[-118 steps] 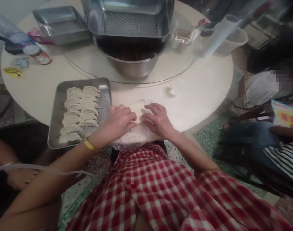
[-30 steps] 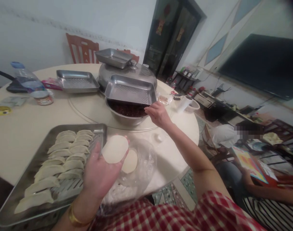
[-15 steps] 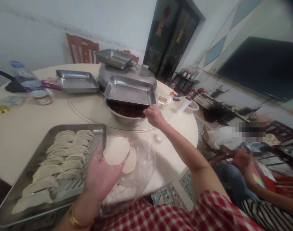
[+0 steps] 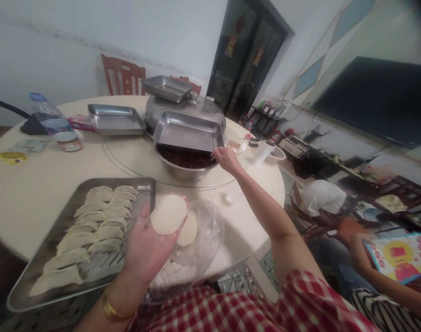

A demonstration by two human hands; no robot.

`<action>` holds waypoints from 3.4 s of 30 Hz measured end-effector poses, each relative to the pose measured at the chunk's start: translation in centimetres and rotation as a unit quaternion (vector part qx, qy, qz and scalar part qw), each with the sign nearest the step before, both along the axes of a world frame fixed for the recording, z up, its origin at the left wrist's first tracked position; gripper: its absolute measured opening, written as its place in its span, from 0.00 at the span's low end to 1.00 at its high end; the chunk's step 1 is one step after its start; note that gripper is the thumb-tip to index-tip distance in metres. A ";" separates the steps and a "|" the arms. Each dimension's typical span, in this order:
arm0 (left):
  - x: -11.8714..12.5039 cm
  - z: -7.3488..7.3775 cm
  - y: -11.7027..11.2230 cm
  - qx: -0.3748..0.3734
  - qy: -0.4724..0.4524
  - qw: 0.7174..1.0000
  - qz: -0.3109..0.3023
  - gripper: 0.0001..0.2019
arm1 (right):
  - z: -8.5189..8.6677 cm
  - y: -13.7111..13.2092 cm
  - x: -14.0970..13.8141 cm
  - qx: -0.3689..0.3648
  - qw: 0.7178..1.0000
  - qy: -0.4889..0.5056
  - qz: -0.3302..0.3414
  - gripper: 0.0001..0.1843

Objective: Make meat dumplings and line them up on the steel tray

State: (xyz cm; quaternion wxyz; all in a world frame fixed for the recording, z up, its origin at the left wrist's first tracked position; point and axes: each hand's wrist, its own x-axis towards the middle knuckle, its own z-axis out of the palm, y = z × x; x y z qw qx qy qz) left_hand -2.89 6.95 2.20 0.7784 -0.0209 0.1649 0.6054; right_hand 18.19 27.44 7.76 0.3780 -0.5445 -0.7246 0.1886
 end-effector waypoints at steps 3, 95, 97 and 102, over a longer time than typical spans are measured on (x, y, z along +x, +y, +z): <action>-0.1 0.2 0.0 -0.015 0.009 1.000 0.013 0.26 | -0.3 0.1 0.4 -0.038 0.995 0.085 -0.037 0.15; 4.4 -1.8 0.1 -0.010 0.247 0.965 0.084 0.04 | -7.6 -18.6 -1.2 -0.142 0.882 0.437 -0.105 0.14; 4.5 -1.5 -0.1 -0.008 0.260 0.963 0.071 0.03 | -7.4 -17.8 -0.9 -0.172 0.866 0.460 -0.096 0.14; 4.4 -1.3 -0.3 -0.023 0.253 0.966 0.051 0.07 | -6.6 -16.5 -0.5 -0.168 0.856 0.481 -0.087 0.13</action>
